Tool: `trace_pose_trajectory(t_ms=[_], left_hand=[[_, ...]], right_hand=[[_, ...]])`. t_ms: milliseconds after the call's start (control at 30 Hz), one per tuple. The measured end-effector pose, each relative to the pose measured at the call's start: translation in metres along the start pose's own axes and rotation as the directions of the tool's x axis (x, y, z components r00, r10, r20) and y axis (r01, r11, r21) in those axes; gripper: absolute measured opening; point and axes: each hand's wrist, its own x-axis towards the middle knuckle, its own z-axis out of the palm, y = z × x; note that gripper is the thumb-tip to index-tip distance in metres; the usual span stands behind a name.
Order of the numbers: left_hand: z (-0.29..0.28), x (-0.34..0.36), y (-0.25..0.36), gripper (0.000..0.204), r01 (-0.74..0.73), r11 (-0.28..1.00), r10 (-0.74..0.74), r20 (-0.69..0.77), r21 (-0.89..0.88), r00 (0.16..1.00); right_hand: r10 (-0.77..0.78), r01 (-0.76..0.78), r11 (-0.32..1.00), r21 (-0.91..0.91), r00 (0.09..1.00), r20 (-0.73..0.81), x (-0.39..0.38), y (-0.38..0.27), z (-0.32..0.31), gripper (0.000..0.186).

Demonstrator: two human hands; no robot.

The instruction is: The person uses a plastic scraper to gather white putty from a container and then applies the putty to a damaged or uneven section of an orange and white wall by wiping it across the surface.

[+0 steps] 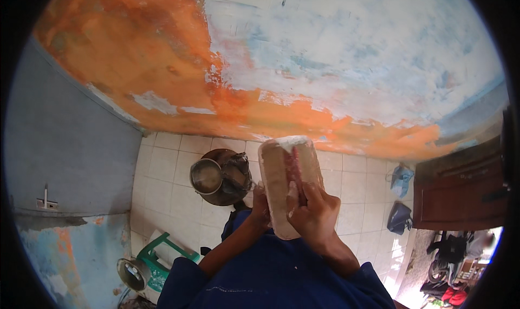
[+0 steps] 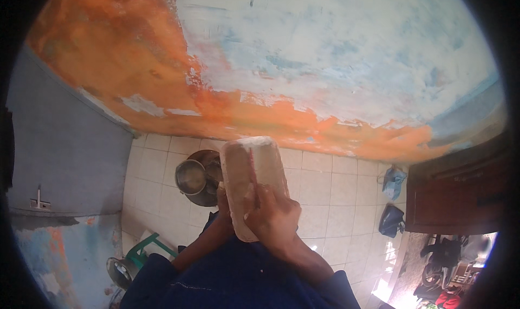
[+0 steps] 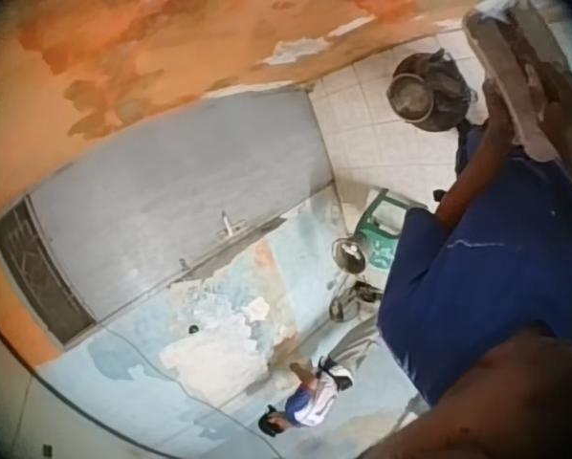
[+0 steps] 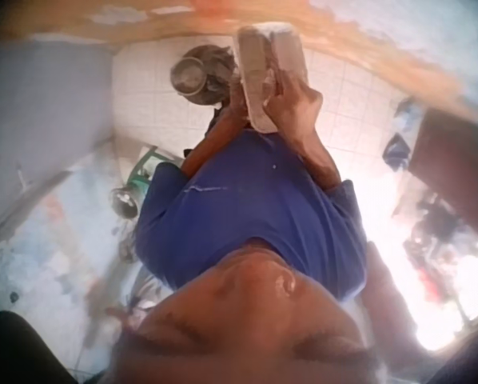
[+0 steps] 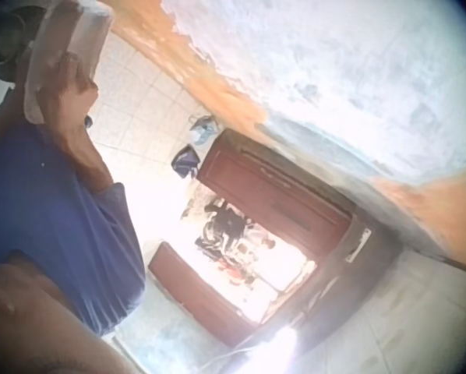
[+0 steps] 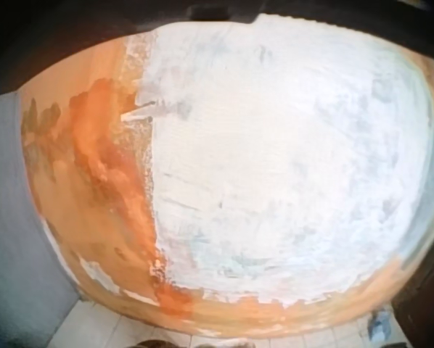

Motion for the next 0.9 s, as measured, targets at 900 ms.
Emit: trace_pose_trajectory(t_ms=[900], left_hand=[[-0.004,-0.003,0.002,0.070,0.033,0.999,-0.035,-0.069,-0.030,0.997]], right_hand=[[0.067,-0.090,0.990,0.109,0.978,0.195,-0.025,-0.004,-0.019,0.016]])
